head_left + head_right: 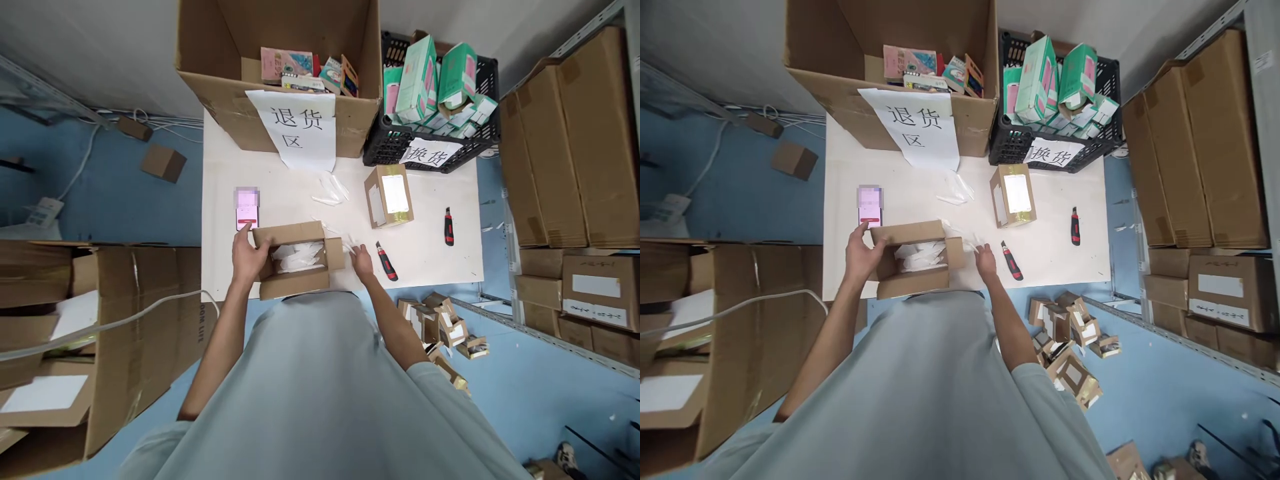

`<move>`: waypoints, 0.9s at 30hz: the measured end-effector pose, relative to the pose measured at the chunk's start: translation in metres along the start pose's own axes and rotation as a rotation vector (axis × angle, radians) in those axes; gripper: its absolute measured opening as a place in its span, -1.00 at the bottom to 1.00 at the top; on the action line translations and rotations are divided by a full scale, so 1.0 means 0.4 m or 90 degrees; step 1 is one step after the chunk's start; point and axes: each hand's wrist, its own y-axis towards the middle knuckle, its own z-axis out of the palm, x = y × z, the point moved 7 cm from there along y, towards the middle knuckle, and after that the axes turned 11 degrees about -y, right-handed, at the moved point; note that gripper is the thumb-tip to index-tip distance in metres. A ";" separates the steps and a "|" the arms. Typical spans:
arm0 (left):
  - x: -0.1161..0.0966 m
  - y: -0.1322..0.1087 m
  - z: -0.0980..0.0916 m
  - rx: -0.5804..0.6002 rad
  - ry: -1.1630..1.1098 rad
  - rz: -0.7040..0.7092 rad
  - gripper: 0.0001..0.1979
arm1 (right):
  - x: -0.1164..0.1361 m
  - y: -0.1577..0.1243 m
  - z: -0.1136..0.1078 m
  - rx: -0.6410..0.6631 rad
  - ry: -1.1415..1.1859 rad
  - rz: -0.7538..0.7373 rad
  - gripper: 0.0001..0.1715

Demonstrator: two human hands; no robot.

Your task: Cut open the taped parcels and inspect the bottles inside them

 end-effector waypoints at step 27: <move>0.070 0.007 -0.027 -0.067 0.023 -0.109 -0.43 | 0.435 -0.114 -0.229 -0.032 -0.042 -0.565 -0.49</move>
